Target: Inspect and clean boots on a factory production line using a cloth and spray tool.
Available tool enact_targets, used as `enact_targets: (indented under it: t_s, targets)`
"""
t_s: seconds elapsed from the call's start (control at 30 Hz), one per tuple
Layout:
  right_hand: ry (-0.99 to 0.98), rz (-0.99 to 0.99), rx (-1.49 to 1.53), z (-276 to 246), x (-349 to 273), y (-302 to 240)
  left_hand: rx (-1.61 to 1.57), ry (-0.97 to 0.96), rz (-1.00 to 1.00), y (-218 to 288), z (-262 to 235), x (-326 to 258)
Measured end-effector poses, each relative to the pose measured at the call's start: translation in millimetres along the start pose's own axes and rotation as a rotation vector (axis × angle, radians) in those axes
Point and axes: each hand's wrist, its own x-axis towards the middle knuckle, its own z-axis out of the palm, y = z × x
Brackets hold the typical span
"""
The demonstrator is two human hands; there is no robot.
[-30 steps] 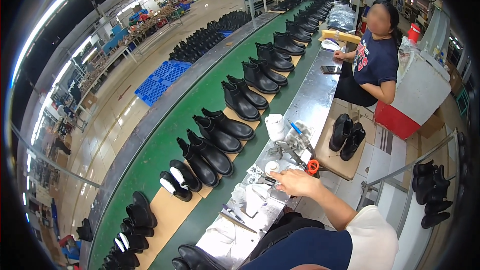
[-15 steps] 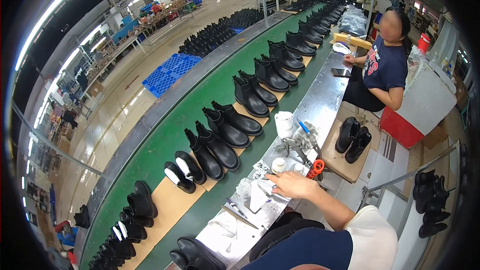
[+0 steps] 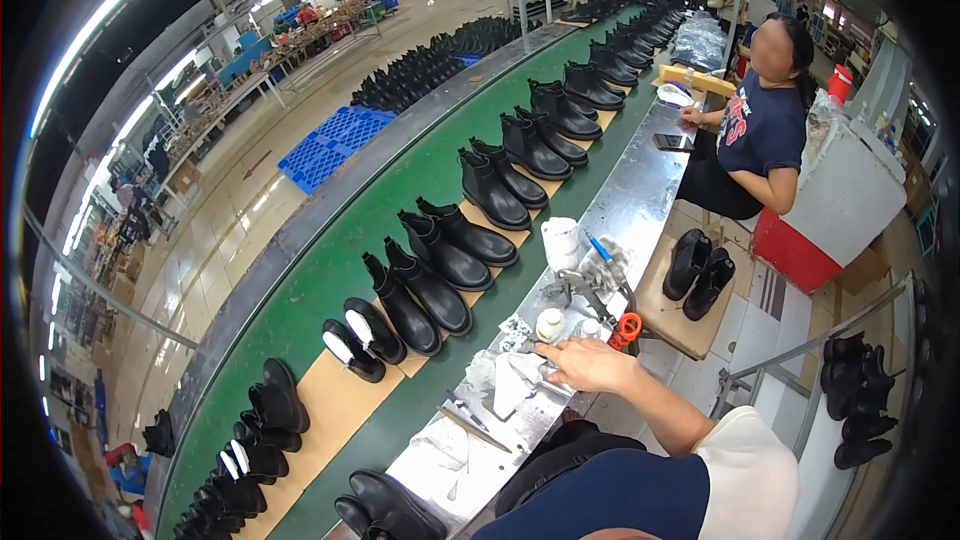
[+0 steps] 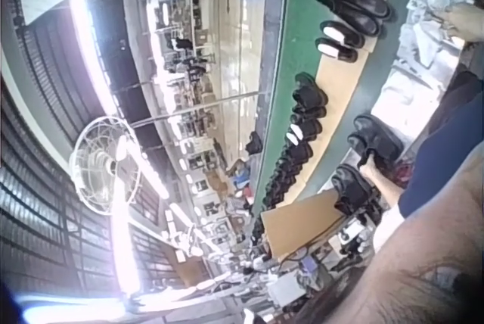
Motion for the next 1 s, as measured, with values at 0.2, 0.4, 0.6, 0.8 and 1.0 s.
enact_targets:
  t_s: [0.2, 0.4, 0.6, 0.8, 1.0]
  targets:
    - [0.015, -0.024, -0.008, 5, -5, -2, -0.116, 0.053, 0.028, -4, 10, -9]
    - [0.010, -0.048, -0.011, 11, 0, -5, 0.143, -0.032, -0.026, 6, 6, -4]
    - [0.048, -0.038, -0.004, 18, -6, 2, -0.017, 0.181, 0.250, -36, 34, 45]
    - [0.041, -0.038, 0.020, 20, -11, 3, -0.166, -0.028, 0.308, -11, 51, 57]
    - [-0.022, -0.111, -0.076, 18, 6, -10, -0.363, -0.124, 0.122, -70, 14, 7]
